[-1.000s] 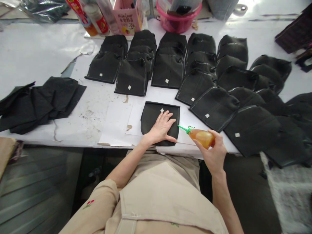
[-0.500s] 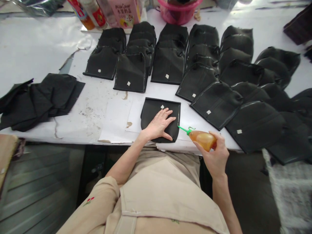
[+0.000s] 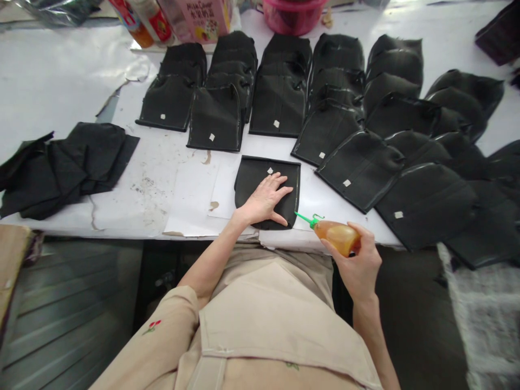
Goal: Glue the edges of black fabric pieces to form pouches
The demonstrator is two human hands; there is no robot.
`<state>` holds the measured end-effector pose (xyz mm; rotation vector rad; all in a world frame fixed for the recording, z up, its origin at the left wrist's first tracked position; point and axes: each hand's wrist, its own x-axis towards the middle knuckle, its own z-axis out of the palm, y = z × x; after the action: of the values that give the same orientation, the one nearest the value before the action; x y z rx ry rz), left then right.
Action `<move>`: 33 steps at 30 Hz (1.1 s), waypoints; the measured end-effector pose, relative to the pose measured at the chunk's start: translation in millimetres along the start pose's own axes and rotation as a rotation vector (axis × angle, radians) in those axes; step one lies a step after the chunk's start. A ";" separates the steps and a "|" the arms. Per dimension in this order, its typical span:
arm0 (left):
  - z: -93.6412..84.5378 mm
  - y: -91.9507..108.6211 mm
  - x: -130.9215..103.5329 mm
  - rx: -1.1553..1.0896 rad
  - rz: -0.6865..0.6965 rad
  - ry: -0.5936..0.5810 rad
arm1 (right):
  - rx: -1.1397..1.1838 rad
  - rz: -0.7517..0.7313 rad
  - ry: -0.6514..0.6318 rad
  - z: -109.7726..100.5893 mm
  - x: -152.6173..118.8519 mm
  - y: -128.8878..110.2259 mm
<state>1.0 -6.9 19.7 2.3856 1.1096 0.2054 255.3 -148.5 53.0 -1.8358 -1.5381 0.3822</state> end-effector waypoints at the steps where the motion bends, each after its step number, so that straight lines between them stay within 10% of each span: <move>1: -0.4 -0.3 0.6 0.001 0.001 0.000 | 0.002 0.001 -0.001 -0.3 -1.2 -0.5; 33: 1.1 -2.8 3.0 0.001 0.002 0.021 | 0.314 0.275 -0.124 5.1 -20.2 28.8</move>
<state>1.5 -3.6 17.2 2.3911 1.1170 0.2305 268.3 -167.4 25.8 -1.7985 -1.2211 0.8320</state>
